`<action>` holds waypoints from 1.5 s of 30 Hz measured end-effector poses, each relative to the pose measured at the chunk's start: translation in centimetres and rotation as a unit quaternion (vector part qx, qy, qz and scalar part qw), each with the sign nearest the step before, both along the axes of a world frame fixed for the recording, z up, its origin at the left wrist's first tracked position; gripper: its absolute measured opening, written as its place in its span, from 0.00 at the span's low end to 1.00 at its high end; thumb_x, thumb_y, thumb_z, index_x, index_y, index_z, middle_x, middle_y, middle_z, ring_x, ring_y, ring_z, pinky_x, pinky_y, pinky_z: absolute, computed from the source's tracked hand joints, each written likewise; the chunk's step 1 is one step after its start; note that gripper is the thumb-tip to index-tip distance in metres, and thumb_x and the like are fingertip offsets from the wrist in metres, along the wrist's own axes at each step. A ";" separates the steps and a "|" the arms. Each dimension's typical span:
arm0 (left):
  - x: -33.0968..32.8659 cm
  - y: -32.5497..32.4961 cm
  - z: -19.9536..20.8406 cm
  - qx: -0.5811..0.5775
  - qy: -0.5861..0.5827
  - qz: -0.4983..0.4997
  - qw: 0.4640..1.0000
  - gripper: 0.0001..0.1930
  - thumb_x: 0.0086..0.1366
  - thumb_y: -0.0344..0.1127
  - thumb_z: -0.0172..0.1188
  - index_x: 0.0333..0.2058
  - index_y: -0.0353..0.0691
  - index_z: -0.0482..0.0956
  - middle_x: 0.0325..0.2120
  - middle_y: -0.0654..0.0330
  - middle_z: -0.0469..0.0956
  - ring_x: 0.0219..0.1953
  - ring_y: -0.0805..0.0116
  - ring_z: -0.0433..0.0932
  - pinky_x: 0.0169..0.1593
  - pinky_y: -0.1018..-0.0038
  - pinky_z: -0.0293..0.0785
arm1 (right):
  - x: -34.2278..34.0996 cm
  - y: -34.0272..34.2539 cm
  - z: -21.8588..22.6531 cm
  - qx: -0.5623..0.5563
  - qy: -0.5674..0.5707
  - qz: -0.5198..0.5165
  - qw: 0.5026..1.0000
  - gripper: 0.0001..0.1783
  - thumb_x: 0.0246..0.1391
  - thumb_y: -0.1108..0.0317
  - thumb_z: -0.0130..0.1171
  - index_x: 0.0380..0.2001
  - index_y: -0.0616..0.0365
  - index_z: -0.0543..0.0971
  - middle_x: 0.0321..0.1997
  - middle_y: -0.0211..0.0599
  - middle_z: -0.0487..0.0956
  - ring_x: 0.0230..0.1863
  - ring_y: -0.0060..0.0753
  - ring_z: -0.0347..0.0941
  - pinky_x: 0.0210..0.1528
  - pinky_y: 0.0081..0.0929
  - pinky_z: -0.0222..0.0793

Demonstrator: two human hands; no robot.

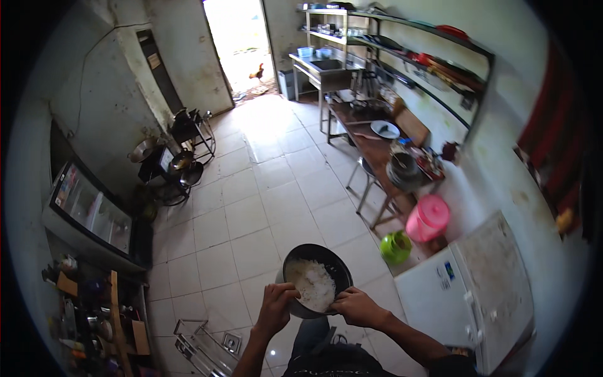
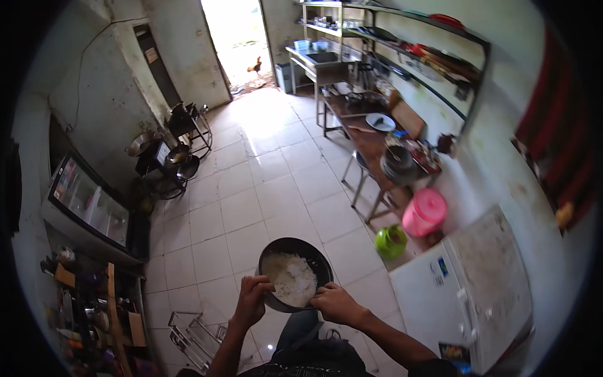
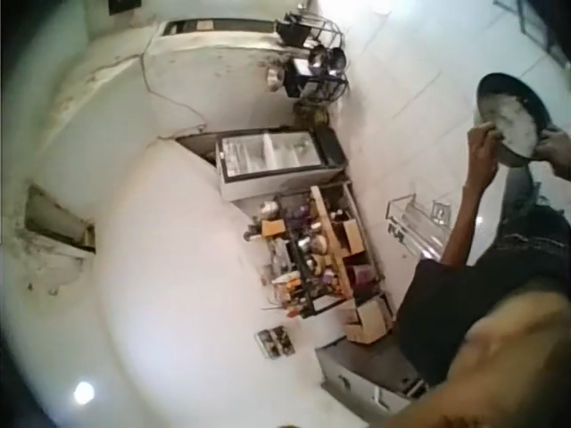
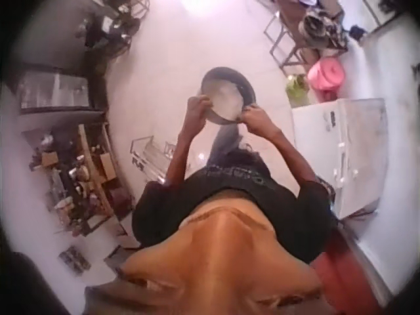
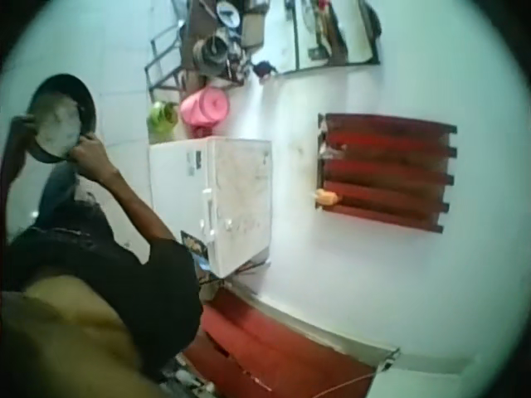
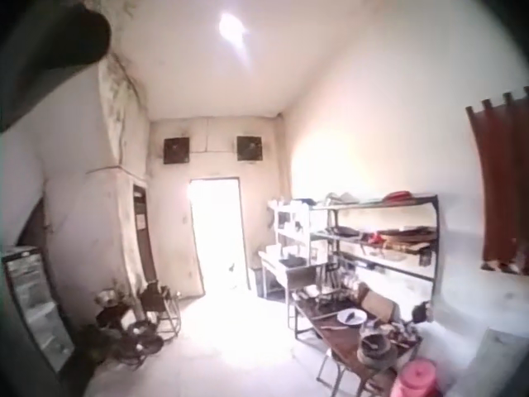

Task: The recorder wipes a kitchen counter and then washes a rice cooker pot in a sink.

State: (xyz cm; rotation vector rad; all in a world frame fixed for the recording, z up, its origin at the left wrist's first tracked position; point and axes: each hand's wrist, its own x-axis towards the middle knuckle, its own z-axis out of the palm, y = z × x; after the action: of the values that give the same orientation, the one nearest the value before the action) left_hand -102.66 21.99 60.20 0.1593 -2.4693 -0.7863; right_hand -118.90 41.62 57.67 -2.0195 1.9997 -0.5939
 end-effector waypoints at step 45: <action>-100.2 -96.0 -8.9 0.102 -0.085 0.257 0.957 0.13 0.55 0.31 0.58 0.41 0.40 0.78 0.34 0.54 0.77 0.35 0.53 0.78 0.39 0.64 0.74 | -95.6 -103.6 -14.9 0.209 0.135 -0.189 0.950 0.26 0.44 0.68 0.52 0.49 0.69 0.71 0.53 0.58 0.68 0.55 0.52 0.64 0.54 0.46 0.64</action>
State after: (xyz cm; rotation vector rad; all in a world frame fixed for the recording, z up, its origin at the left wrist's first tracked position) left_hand -202.83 -74.05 51.28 0.9366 -2.3280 -0.8143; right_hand -214.48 -62.01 42.78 -1.5412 2.4428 0.0606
